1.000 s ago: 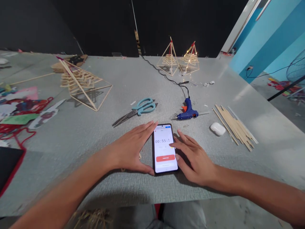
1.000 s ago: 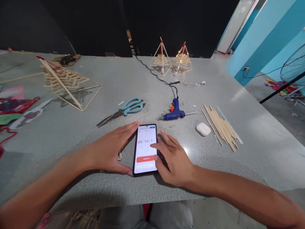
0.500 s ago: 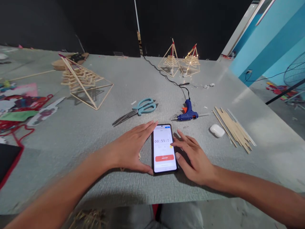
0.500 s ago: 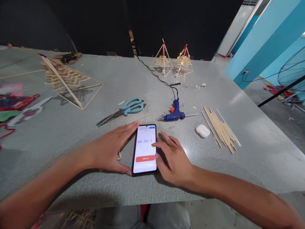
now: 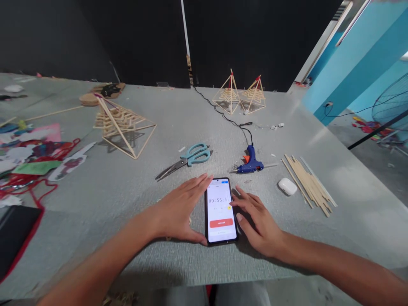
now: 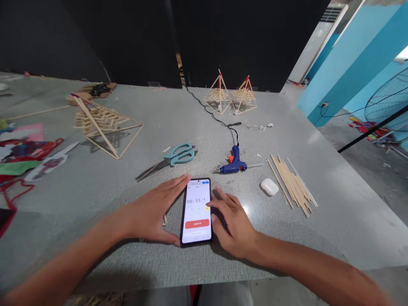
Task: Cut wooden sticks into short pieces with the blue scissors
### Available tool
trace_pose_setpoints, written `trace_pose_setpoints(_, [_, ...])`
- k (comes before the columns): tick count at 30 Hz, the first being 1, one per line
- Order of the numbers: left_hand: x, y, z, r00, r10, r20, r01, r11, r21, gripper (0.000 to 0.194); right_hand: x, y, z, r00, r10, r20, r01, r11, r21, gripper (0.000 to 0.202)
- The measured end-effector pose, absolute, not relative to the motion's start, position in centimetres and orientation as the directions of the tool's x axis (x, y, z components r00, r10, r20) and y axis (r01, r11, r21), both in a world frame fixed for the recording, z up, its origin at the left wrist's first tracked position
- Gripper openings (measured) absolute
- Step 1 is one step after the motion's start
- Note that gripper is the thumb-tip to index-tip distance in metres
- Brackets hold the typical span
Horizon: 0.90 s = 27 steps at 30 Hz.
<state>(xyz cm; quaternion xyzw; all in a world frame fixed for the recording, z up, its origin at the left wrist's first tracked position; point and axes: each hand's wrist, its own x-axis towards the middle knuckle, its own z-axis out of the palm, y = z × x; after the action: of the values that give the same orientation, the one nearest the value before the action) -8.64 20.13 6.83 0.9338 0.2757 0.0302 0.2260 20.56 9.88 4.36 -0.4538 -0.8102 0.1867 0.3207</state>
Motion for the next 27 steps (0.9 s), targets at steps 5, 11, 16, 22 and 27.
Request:
trace_pose_setpoints(5, [-8.9,19.9,6.3,0.846,0.531,-0.052,0.496,-0.746,0.445,0.146,20.6,9.8,4.0,-0.388,0.855,0.344,0.618,0.518,-0.592,0.035])
trace_pose_setpoints(11, [-8.8,19.9,6.2,0.833,0.545,-0.094,0.521,-0.716,0.464,0.148,20.5,9.8,3.6,-0.35,0.883,0.314,0.604,0.469,-0.644,0.04])
trace_pose_setpoints(16, [-8.6,20.0,6.4,0.838,0.537,-0.103,0.516,-0.714,0.474,0.146,20.7,10.1,3.6,-0.335,0.895,0.295,0.549,0.44,-0.71,0.041])
trace_pose_setpoints(22, [-8.6,20.1,6.2,0.839,0.535,-0.099,0.514,-0.719,0.467,0.149,20.9,10.4,3.3,-0.268,0.924,0.273,0.442,0.369,-0.818,0.034])
trace_pose_setpoints(27, [-8.7,20.1,6.2,0.843,0.532,-0.082,0.506,-0.732,0.457,0.148,20.9,10.2,3.4,-0.275,0.92,0.278,0.522,0.386,-0.761,0.039])
